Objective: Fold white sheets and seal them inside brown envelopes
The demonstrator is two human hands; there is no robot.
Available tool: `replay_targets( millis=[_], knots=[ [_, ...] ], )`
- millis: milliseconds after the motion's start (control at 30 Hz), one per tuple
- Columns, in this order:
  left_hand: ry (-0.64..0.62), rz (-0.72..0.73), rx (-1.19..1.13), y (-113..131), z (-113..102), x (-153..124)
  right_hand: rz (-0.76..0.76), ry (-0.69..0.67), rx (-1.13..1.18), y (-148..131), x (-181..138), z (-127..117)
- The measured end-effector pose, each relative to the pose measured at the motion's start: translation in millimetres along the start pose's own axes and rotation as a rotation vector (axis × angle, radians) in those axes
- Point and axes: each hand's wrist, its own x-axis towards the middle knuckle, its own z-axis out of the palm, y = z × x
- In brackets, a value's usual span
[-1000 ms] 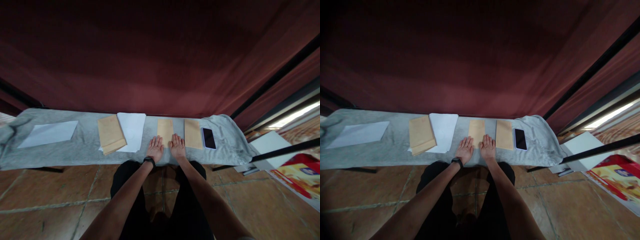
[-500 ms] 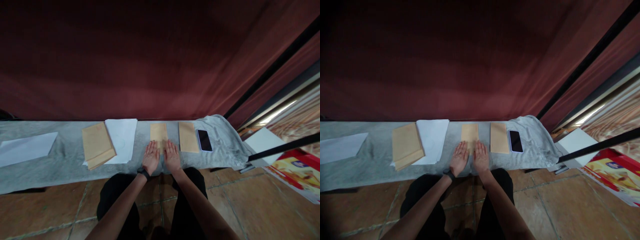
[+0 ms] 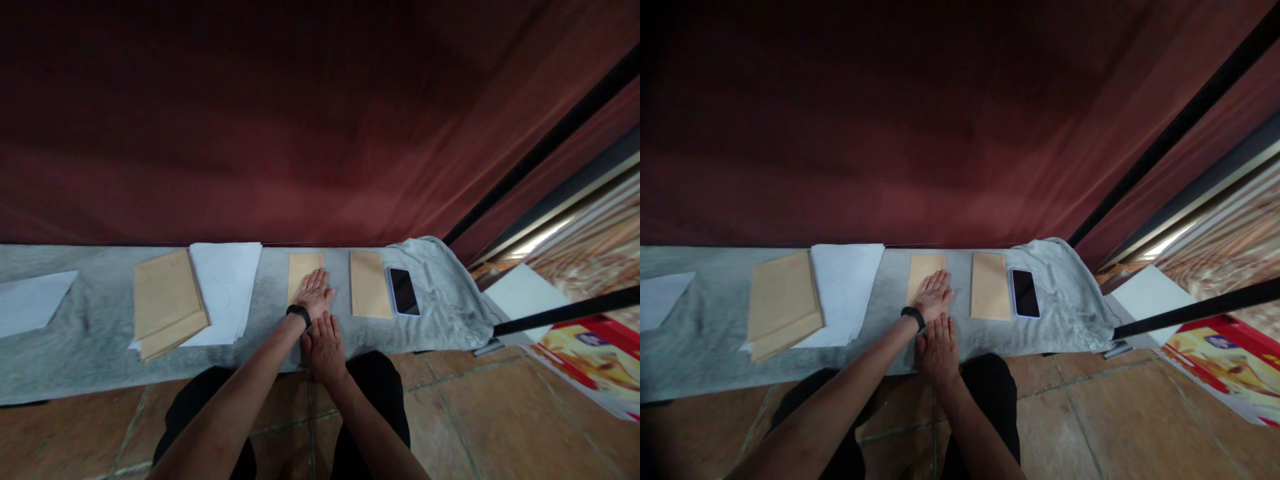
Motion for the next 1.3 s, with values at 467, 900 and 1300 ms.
replay_targets(
  millis=[467,900,1300],
  knots=[
    [0.093,-0.113,0.099,-21.9,-9.3,30.2,0.045,0.108,0.004,-11.0,2.2,5.1],
    [0.151,-0.202,0.133,-42.9,-11.8,-14.9,0.044,0.134,-0.022,-9.3,-1.8,4.2],
    [0.159,-0.07,0.099,-33.9,-10.1,-106.3,0.058,0.058,0.015,-1.7,-2.0,-0.1]
  ],
)
